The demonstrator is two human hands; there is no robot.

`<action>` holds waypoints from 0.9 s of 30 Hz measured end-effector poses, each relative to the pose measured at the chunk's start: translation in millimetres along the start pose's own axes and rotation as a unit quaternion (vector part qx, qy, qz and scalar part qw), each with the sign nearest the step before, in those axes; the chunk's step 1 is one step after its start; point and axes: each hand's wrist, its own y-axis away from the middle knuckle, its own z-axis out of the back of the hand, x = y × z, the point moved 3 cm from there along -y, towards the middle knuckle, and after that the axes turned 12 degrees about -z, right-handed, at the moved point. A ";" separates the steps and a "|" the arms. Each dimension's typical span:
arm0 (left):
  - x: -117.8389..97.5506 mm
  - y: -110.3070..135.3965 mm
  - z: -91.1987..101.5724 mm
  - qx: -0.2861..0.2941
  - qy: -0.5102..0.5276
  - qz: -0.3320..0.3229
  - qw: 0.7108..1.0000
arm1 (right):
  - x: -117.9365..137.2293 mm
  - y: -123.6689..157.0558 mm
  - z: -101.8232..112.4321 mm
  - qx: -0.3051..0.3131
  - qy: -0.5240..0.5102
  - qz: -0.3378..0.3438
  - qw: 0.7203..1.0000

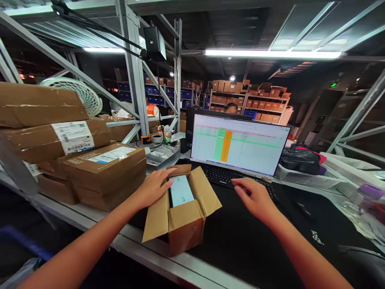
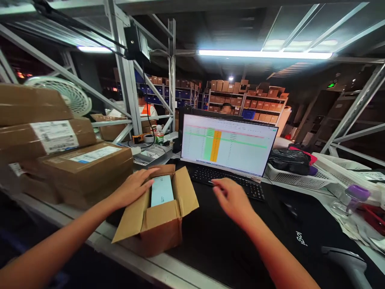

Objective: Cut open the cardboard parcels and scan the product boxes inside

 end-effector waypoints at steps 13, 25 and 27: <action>27.8 -13.3 -36.7 -0.184 0.147 0.233 0.944 | 97.8 6.1 -35.0 0.086 -0.179 0.167 0.966; 1.4 -10.6 -40.7 -0.188 0.139 0.263 0.936 | 83.9 42.3 -62.3 0.198 0.029 0.116 0.973; -5.6 -1.5 -31.6 -0.188 0.131 0.256 0.939 | 82.3 36.4 -53.8 0.226 -0.050 0.081 0.969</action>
